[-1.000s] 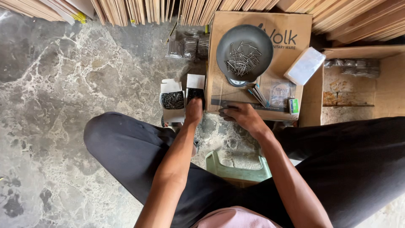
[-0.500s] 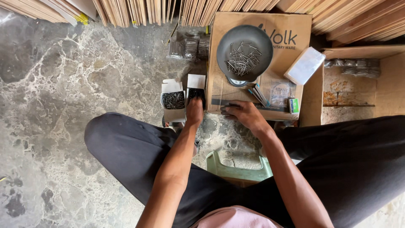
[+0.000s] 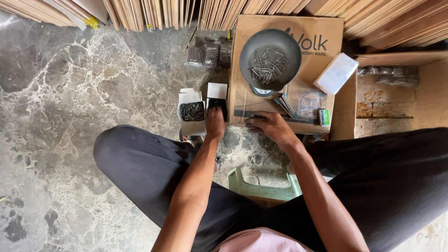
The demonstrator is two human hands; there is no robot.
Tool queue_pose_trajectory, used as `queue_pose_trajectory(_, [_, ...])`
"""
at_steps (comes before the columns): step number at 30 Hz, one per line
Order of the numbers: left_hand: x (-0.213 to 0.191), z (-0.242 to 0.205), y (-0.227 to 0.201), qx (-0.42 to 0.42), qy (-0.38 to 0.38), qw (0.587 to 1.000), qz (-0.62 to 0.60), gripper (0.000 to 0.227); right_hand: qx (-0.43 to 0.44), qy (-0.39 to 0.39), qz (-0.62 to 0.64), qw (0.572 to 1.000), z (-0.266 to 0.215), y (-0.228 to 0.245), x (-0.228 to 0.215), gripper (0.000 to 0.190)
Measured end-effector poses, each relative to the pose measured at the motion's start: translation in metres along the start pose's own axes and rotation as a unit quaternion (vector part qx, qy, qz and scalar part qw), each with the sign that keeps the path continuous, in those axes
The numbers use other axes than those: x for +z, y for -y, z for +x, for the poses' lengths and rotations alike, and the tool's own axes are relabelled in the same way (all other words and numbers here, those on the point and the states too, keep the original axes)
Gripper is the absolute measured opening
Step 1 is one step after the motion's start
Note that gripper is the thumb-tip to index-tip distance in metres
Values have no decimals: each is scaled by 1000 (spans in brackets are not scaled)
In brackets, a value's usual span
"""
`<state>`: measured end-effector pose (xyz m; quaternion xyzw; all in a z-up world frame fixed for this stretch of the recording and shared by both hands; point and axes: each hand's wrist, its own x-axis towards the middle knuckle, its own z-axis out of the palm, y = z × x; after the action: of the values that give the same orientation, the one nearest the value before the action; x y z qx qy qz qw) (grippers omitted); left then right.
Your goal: The person sits on a small stool and repeatedly picks up nails from a white box with their left hand and places them into a grey bowl with their right hand. The person continues this repetitive sorting action throughout the clip.
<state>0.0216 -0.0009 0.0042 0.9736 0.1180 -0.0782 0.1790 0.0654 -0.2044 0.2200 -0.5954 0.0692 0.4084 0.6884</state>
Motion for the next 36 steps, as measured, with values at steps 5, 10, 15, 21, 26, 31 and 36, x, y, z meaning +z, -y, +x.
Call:
queue_pose_trajectory(5, [-59, -4, -57, -2, -322, 946, 32, 17, 8, -33, -53, 998, -2, 4, -10, 44])
queue_pose_trajectory(10, [-65, -17, -108, 89, -350, 931, -53, 14, 7, -125, -116, 985, 6, -22, -66, 35])
queue_pose_trajectory(15, [-95, -34, -181, 260, -305, 907, -129, 16, 13, -267, -214, 940, -2, -30, -116, 26])
queue_pose_trajectory(21, [-77, -22, -223, 351, -219, 901, -133, 18, -55, -441, -263, 856, -7, -22, -150, 20])
queue_pose_trajectory(26, [-84, 5, -245, 365, -50, 924, -102, 23, -220, -456, -349, 789, 15, -13, -180, 21])
queue_pose_trajectory(31, [-74, 28, -248, 378, -48, 922, -67, 27, -239, -363, -454, 777, 19, -22, -174, 24])
queue_pose_trajectory(36, [-54, 9, -225, 378, -58, 924, -21, 27, -153, -321, -609, 709, 18, -54, -140, 47])
